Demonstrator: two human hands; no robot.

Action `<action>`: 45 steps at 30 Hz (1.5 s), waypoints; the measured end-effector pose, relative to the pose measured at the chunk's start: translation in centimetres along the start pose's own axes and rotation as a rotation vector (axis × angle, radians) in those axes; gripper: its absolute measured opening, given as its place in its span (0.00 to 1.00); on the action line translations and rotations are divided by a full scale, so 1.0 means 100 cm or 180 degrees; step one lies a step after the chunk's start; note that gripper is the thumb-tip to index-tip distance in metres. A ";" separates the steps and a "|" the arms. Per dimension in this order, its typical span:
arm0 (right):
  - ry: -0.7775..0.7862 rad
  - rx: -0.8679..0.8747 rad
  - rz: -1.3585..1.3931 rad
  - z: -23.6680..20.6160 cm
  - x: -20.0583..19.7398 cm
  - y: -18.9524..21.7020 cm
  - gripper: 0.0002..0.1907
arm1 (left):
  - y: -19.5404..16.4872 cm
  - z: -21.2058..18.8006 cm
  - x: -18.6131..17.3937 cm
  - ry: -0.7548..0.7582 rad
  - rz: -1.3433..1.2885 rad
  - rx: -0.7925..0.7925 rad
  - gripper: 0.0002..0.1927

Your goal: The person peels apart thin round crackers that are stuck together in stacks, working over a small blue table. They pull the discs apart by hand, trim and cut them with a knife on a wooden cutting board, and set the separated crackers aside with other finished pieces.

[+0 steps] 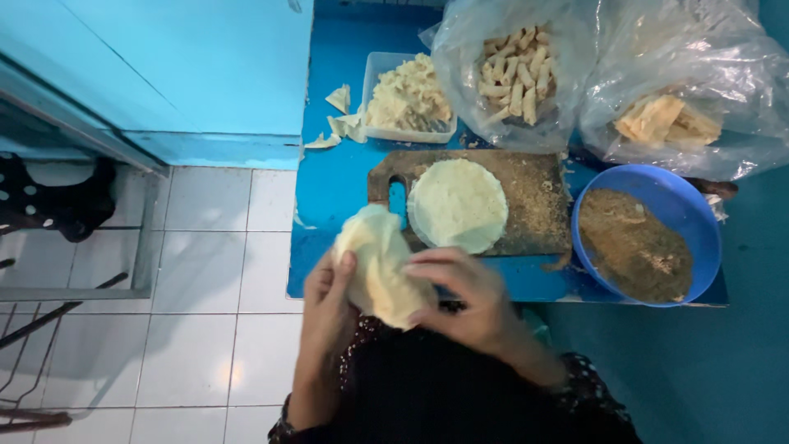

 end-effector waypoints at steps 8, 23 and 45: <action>-0.0285 0.0940 0.0829 0.011 0.010 -0.010 0.13 | 0.015 -0.016 0.015 0.0113 -0.0081 0.0017 0.20; -0.0192 0.0128 0.0157 -0.008 -0.003 -0.018 0.17 | 0.001 -0.026 0.037 0.0705 0.0045 0.0056 0.28; -0.0558 0.3070 0.4055 -0.044 0.043 -0.088 0.27 | -0.014 -0.038 0.050 0.0134 0.2025 0.2086 0.10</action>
Point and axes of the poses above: each hand's wrist, its own z-axis towards the middle knuckle, its own x-axis out of the palm, y = z × x, the point moved 5 cm from there along z, towards the middle knuckle, and after that the axes turned 5 degrees about -y, right-handed, at the moved point
